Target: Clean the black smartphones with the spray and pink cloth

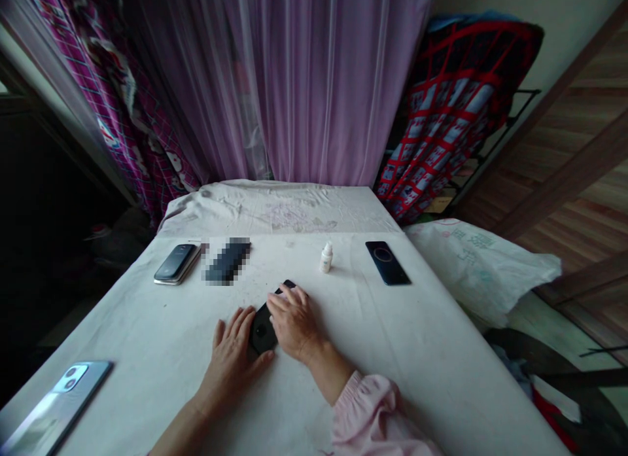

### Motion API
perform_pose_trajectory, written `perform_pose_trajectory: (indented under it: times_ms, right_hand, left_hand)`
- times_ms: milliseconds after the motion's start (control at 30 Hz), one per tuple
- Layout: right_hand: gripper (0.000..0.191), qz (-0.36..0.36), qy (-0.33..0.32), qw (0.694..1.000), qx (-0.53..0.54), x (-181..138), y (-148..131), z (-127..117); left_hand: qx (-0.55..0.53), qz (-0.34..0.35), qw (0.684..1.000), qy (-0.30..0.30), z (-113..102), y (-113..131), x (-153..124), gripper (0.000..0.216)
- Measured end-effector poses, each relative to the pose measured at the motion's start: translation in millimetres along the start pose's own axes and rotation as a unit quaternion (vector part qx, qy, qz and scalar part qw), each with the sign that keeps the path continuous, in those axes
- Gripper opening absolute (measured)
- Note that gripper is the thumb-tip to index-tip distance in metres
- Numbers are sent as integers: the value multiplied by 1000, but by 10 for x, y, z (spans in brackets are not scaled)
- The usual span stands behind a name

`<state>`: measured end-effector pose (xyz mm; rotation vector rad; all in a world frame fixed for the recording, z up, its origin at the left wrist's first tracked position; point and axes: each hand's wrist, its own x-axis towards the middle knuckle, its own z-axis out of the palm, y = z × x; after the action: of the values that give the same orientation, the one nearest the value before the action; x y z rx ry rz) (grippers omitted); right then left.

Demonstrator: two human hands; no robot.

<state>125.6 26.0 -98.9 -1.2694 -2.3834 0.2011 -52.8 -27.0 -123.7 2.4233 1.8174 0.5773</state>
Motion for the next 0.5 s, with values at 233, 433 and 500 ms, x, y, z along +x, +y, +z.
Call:
perform_pose_trajectory:
  times_ms: [233,433,500]
  right_hand:
    - [32,111,2,994,-21,185,285,-33]
    - [30,103,12,994,-20,129,81,9]
    - [29,51,-3,999,-10,81,-67,6]
  left_hand:
    - [-16,9,999,-35,-40,-22,14,68]
    - [-25,7,999,-28,-34,-13,22,69]
    - [-30,5,999,-32,-25,-19,25,70]
